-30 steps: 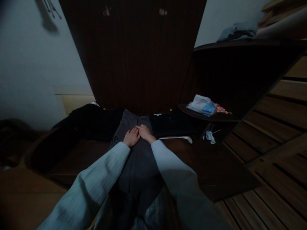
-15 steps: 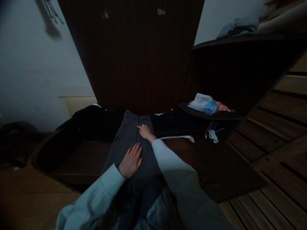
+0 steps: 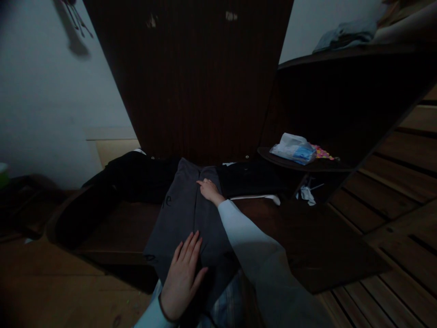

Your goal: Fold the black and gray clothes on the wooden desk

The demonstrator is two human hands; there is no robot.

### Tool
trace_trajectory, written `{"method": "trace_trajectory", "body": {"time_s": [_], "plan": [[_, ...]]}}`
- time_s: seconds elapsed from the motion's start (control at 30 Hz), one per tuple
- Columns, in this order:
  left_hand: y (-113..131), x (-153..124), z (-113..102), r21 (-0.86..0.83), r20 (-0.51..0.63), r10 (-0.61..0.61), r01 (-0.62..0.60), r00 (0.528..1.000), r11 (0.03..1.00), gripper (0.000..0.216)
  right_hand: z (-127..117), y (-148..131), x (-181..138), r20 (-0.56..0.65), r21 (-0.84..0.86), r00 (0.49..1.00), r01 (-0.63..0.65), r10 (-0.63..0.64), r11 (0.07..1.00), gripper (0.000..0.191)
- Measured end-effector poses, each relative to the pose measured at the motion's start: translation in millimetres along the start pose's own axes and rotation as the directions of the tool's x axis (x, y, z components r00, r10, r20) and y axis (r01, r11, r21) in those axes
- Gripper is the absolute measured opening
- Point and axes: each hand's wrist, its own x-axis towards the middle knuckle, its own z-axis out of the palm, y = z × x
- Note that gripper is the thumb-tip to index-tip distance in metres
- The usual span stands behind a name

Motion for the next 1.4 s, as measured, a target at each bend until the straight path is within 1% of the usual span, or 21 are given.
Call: {"method": "trace_trajectory", "body": {"time_s": [0.13, 0.27, 0.33, 0.37, 0.43, 0.5, 0.57, 0.6, 0.67, 0.73, 0.83, 0.9, 0.97, 1.03, 1.13, 1.17, 1.2, 1.27, 1.33, 1.37, 1.4], "plan": [[0, 3, 0, -0.074, 0.007, -0.001, 0.001, 1.000, 0.997, 0.060, -2, -5, -1, 0.005, 0.043, 1.000, -0.016, 0.016, 0.999, 0.042], [-8, -5, -7, -0.321, 0.029, -0.040, 0.048, 0.999, 0.946, 0.050, -15, -13, -9, 0.003, 0.114, 0.999, -0.032, 0.032, 0.993, 0.042], [-21, -20, -10, -0.486, 0.004, -0.125, 0.112, 0.992, 0.867, 0.039, -26, -15, -27, 0.011, 0.160, 1.000, -0.026, 0.024, 0.987, 0.046], [-30, -30, -10, -0.559, -0.036, -0.211, 0.155, 0.977, 0.815, 0.037, -32, -15, -42, 0.017, 0.199, 1.000, -0.010, 0.007, 0.980, 0.046], [-52, -54, -6, -0.628, -0.076, -0.418, 0.282, 0.905, 0.725, 0.032, -43, -12, -83, 0.004, 0.293, 0.999, 0.037, -0.040, 0.955, 0.042], [-76, -77, 1, -0.669, -0.055, -0.584, 0.404, 0.810, 0.623, 0.033, -48, -7, -134, -0.082, 0.644, 0.996, 0.035, 0.024, 0.764, 0.037], [-95, -94, 9, -0.706, 0.025, -0.695, 0.504, 0.719, 0.497, 0.039, -45, 0, -188, -0.016, 0.804, 0.979, -0.108, 0.203, 0.585, 0.032], [-102, -101, 12, -0.724, 0.078, -0.724, 0.539, 0.685, 0.431, 0.043, -40, 3, -212, 0.048, 0.834, 0.958, -0.194, 0.283, 0.517, 0.033], [-110, -106, 18, -0.752, 0.187, -0.740, 0.579, 0.646, 0.316, 0.052, -24, 10, -254, 0.182, 0.832, 0.893, -0.363, 0.411, 0.419, 0.038], [-112, -103, 20, -0.773, 0.266, -0.726, 0.591, 0.634, 0.232, 0.057, -1, 15, -282, 0.270, 0.792, 0.844, -0.468, 0.463, 0.391, 0.040], [-108, -88, 16, -0.791, 0.303, -0.718, 0.585, 0.627, 0.177, 0.055, 24, 17, -299, 0.269, 0.752, 0.799, -0.523, 0.538, 0.401, 0.039], [-104, -75, 11, -0.805, 0.274, -0.731, 0.565, 0.625, 0.180, 0.051, 25, 13, -298, 0.216, 0.749, 0.796, -0.507, 0.566, 0.427, 0.038], [-99, -67, 7, -0.830, 0.211, -0.754, 0.522, 0.622, 0.197, 0.050, 14, 7, -289, 0.140, 0.735, 0.820, -0.462, 0.555, 0.497, 0.034], [-95, -62, 3, -0.846, 0.119, -0.789, 0.478, 0.602, 0.238, 0.049, -3, 1, -277, 0.047, 0.688, 0.867, -0.389, 0.497, 0.613, 0.029], [-90, -59, -7, -0.779, -0.091, -0.821, 0.473, 0.564, 0.412, 0.044, -26, -2, -255, -0.077, 0.578, 0.940, -0.228, 0.331, 0.783, 0.028], [-89, -57, -13, -0.723, -0.178, -0.800, 0.475, 0.573, 0.501, 0.040, -31, -3, -247, -0.108, 0.536, 0.958, -0.170, 0.267, 0.827, 0.026], [-87, -53, -19, -0.656, -0.258, -0.751, 0.461, 0.607, 0.598, 0.036, -34, -3, -238, -0.135, 0.494, 0.969, -0.115, 0.206, 0.862, 0.025], [-83, -40, -31, -0.512, -0.355, -0.578, 0.364, 0.735, 0.778, 0.027, -36, -6, -220, -0.165, 0.410, 0.982, -0.014, 0.090, 0.912, 0.026], [-75, -21, -41, -0.412, -0.320, -0.340, 0.193, 0.884, 0.891, 0.023, -34, -13, -201, -0.146, 0.335, 0.989, 0.080, -0.032, 0.939, 0.035], [-70, -11, -44, -0.377, -0.259, -0.222, 0.113, 0.940, 0.919, 0.025, -32, -19, -192, -0.117, 0.303, 0.989, 0.120, -0.089, 0.945, 0.041], [-64, -2, -45, -0.349, -0.190, -0.114, 0.042, 0.975, 0.936, 0.029, -29, -26, -183, -0.079, 0.274, 0.987, 0.159, -0.142, 0.949, 0.046]]}}
